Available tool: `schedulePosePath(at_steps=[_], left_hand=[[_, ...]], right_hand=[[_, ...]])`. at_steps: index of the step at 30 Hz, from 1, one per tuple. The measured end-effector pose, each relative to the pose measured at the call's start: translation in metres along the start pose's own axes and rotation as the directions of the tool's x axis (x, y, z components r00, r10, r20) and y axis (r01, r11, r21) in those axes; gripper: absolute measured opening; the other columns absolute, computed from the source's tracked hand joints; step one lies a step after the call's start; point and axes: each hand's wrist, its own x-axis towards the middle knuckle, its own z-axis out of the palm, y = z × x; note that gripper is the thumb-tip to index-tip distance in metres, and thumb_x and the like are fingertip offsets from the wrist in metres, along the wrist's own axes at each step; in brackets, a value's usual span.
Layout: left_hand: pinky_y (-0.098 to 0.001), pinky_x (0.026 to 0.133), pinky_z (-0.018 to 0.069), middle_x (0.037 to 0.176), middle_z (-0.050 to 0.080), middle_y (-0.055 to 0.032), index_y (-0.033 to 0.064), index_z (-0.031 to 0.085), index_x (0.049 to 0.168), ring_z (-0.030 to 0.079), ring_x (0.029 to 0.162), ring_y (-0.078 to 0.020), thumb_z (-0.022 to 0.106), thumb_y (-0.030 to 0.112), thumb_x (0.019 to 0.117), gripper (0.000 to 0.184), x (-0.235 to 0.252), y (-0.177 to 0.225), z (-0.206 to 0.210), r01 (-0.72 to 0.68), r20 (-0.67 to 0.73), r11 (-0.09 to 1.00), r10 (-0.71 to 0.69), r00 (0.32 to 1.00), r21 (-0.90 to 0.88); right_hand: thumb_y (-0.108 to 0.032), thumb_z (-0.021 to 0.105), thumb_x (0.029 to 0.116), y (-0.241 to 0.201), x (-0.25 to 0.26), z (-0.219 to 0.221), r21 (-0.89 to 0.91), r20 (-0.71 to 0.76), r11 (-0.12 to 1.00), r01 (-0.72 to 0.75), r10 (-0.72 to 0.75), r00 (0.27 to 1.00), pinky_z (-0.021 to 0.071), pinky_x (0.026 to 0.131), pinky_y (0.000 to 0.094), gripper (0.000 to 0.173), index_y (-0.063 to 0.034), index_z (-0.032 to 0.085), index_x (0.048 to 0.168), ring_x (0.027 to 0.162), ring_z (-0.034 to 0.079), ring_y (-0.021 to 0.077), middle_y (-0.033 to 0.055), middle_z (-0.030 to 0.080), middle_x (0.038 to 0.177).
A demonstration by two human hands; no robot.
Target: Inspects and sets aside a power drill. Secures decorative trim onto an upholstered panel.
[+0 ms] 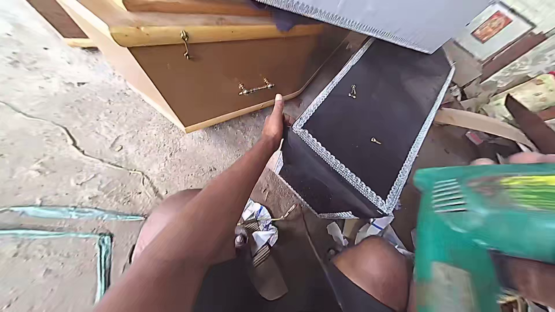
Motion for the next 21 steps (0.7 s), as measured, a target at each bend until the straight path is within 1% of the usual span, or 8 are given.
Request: schedulePosePath(at_steps=[2, 3, 5, 9, 11, 15, 18, 21], left_hand=[[-0.0547, 0.098, 0.0537, 0.122, 0.071, -0.0187, 0.0039, 0.066, 0.129, 0.068, 0.113, -0.0305, 0.018, 0.083, 0.0964, 0.098, 0.006, -0.009, 0.005, 0.081, 0.083, 0.996, -0.077, 0.994, -0.041], [-0.0553, 0.102, 0.0524, 0.130, 0.068, -0.0185, 0.0061, 0.060, 0.138, 0.065, 0.121, -0.0307, 0.023, 0.083, 0.0958, 0.095, 0.005, -0.014, 0.011, 0.096, 0.100, 0.993, -0.089, 0.991, -0.066], [-0.0517, 0.103, 0.0529, 0.136, 0.065, -0.0141, 0.0116, 0.052, 0.148, 0.063, 0.125, -0.0266, 0.020, 0.081, 0.0977, 0.091, -0.001, -0.016, 0.017, 0.087, 0.170, 0.982, -0.058, 0.984, -0.166], [-0.0451, 0.104, 0.0532, 0.141, 0.064, 0.0014, 0.0280, 0.047, 0.154, 0.062, 0.127, -0.0150, 0.012, 0.078, 0.0991, 0.082, -0.005, -0.012, 0.013, -0.027, 0.414, 0.977, 0.114, 0.903, -0.211], [-0.0418, 0.096, 0.0581, 0.130, 0.070, 0.0014, 0.0288, 0.052, 0.149, 0.067, 0.117, -0.0138, 0.014, 0.078, 0.0986, 0.080, -0.008, -0.007, 0.014, 0.000, 0.445, 0.968, 0.114, 0.888, -0.249], [-0.0390, 0.088, 0.0618, 0.118, 0.074, -0.0005, 0.0283, 0.057, 0.142, 0.071, 0.107, -0.0140, 0.012, 0.081, 0.0962, 0.083, -0.013, -0.005, 0.017, 0.060, 0.520, 0.962, 0.090, 0.849, -0.265], [-0.0351, 0.085, 0.0621, 0.111, 0.075, 0.0005, 0.0247, 0.061, 0.134, 0.072, 0.101, -0.0115, 0.011, 0.077, 0.0991, 0.080, -0.029, -0.004, 0.031, 0.075, 0.507, 0.969, 0.057, 0.860, -0.237], [-0.0342, 0.088, 0.0607, 0.112, 0.074, 0.0014, 0.0236, 0.059, 0.136, 0.071, 0.104, -0.0103, 0.011, 0.074, 0.1010, 0.078, -0.048, -0.006, 0.046, 0.107, 0.481, 0.973, 0.004, 0.877, -0.203]], right_hand=[[-0.041, 0.085, 0.0795, 0.011, -0.007, 0.000, 0.099, 0.006, 0.994, 0.045, -0.046, 0.999, 0.0613, 0.094, 0.0458, 0.061, -0.0085, 0.062, 0.125, 0.110, 0.072, 0.0266, 0.0104, 0.073, 0.118], [-0.038, 0.085, 0.0796, 0.013, -0.008, 0.001, 0.137, 0.019, 0.989, 0.056, -0.059, 0.998, 0.0616, 0.093, 0.0473, 0.059, -0.0073, 0.062, 0.125, 0.109, 0.072, 0.0283, 0.0121, 0.073, 0.118], [-0.033, 0.085, 0.0800, 0.015, -0.012, -0.003, 0.221, 0.050, 0.975, 0.031, -0.044, 0.998, 0.0611, 0.094, 0.0478, 0.059, -0.0050, 0.061, 0.125, 0.110, 0.071, 0.0300, 0.0146, 0.072, 0.119], [-0.032, 0.084, 0.0811, 0.018, -0.018, -0.031, 0.301, 0.057, 0.953, -0.016, -0.001, 0.998, 0.0608, 0.094, 0.0477, 0.058, -0.0049, 0.061, 0.127, 0.110, 0.071, 0.0306, 0.0161, 0.071, 0.120], [-0.034, 0.083, 0.0820, 0.021, -0.016, -0.046, 0.285, 0.034, 0.958, -0.004, -0.006, 0.999, 0.0615, 0.093, 0.0467, 0.055, -0.0067, 0.063, 0.126, 0.109, 0.072, 0.0289, 0.0144, 0.073, 0.119], [-0.037, 0.083, 0.0817, 0.020, -0.009, -0.068, 0.243, -0.012, 0.969, 0.033, -0.031, 0.999, 0.0620, 0.092, 0.0414, 0.050, -0.0114, 0.066, 0.121, 0.108, 0.072, 0.0234, 0.0083, 0.074, 0.114], [-0.038, 0.082, 0.0832, 0.018, -0.005, -0.083, 0.226, -0.027, 0.972, 0.070, -0.066, 0.997, 0.0606, 0.095, 0.0413, 0.051, -0.0102, 0.066, 0.123, 0.110, 0.071, 0.0235, 0.0086, 0.074, 0.117], [-0.035, 0.080, 0.0866, 0.008, -0.005, -0.092, 0.198, 0.012, 0.980, 0.033, -0.036, 0.999, 0.0587, 0.099, 0.0367, 0.047, -0.0072, 0.065, 0.122, 0.112, 0.071, 0.0219, 0.0094, 0.073, 0.119]])
